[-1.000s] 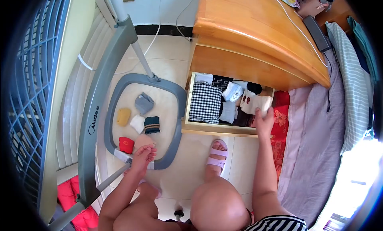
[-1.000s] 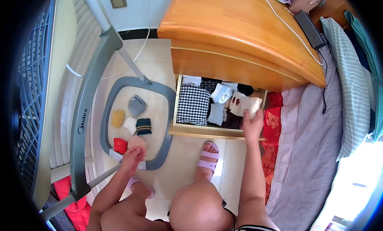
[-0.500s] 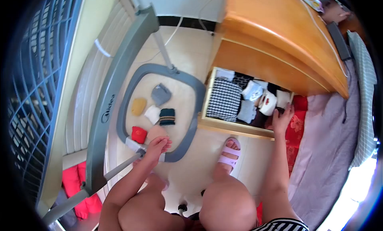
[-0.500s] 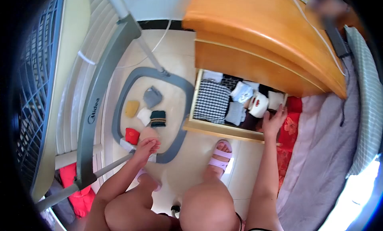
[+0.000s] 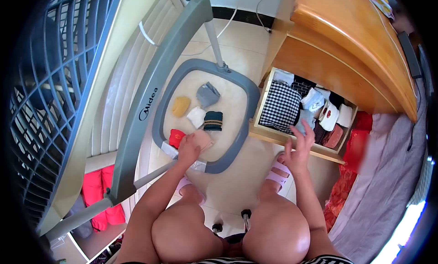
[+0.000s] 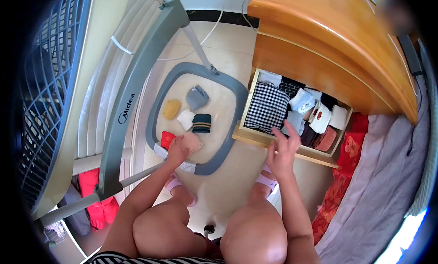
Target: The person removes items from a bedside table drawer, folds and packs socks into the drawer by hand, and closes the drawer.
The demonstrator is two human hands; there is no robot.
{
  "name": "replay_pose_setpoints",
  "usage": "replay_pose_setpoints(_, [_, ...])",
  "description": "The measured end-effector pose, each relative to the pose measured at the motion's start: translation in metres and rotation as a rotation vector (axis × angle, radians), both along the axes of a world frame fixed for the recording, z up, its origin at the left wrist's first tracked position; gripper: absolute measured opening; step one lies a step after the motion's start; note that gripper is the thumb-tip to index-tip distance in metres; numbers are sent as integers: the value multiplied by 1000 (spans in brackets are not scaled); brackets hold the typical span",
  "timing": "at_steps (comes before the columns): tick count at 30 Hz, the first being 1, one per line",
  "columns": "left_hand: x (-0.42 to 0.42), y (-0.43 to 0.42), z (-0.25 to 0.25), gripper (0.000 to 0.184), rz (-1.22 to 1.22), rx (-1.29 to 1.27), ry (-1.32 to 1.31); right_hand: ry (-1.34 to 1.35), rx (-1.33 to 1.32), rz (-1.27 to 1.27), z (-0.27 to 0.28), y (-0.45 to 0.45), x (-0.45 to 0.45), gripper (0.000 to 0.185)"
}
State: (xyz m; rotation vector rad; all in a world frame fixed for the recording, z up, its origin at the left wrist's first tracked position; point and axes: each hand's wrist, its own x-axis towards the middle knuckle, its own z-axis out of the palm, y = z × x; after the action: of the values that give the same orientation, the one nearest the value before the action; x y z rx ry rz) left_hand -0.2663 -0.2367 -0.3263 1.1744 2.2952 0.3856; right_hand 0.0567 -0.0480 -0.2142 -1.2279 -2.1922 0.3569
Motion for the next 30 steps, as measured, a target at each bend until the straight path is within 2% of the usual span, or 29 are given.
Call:
replay_pose_setpoints(2, [1,1,-3,60,-29,-82,39,92,-10,131,-1,-2,-12,38])
replay_pose_setpoints(6, [3,8,-4,64,30,-154,21,182,-13,201,0,-8,-32,37])
replay_pose_setpoints(8, [-2,5,-21,56,40,-258,-60,200,-13,214,-2,-11,-39,34])
replay_pose_setpoints(9, [1,6,-18,56,37,-254,-63,224,-43,269,-4,-13,-40,34])
replay_pose_setpoints(10, [3,7,-14,48,13,-257,-92,246,-73,322,-6,-15,-40,33])
replay_pose_setpoints(12, [10,10,-9,42,-23,-255,-132,235,-71,321,-9,-22,-41,33])
replay_pose_setpoints(14, [15,12,-6,31,-83,-189,-118,256,-146,406,-9,-26,-41,31])
replay_pose_setpoints(15, [19,9,-5,29,-54,-30,-144,261,-158,424,-6,-27,-42,29])
replay_pose_setpoints(16, [20,10,-4,29,-61,-25,-151,254,-154,417,-8,-28,-42,29])
replay_pose_setpoints(18, [18,11,1,23,30,2,-395,253,-292,515,-12,-29,-41,25])
replay_pose_setpoints(19, [16,10,3,23,21,5,-399,248,-287,508,-12,-31,-41,25])
replay_pose_setpoints(21, [14,9,11,17,260,7,-744,314,-560,520,-8,-34,-45,21])
replay_pose_setpoints(22, [17,12,16,17,252,4,-748,313,-559,511,-5,-35,-47,21])
replay_pose_setpoints(24, [21,16,35,17,337,161,-976,324,-858,537,3,-37,-51,29])
replay_pose_setpoints(25, [24,21,46,17,333,160,-977,325,-857,533,4,-38,-54,29])
replay_pose_setpoints(27, [34,36,68,18,353,168,-1100,411,-996,480,6,-42,-61,48])
replay_pose_setpoints(28, [40,45,79,18,352,169,-1101,411,-994,480,9,-41,-63,48])
replay_pose_setpoints(30, [53,60,98,16,233,186,-1119,356,-1016,397,16,-38,-67,62])
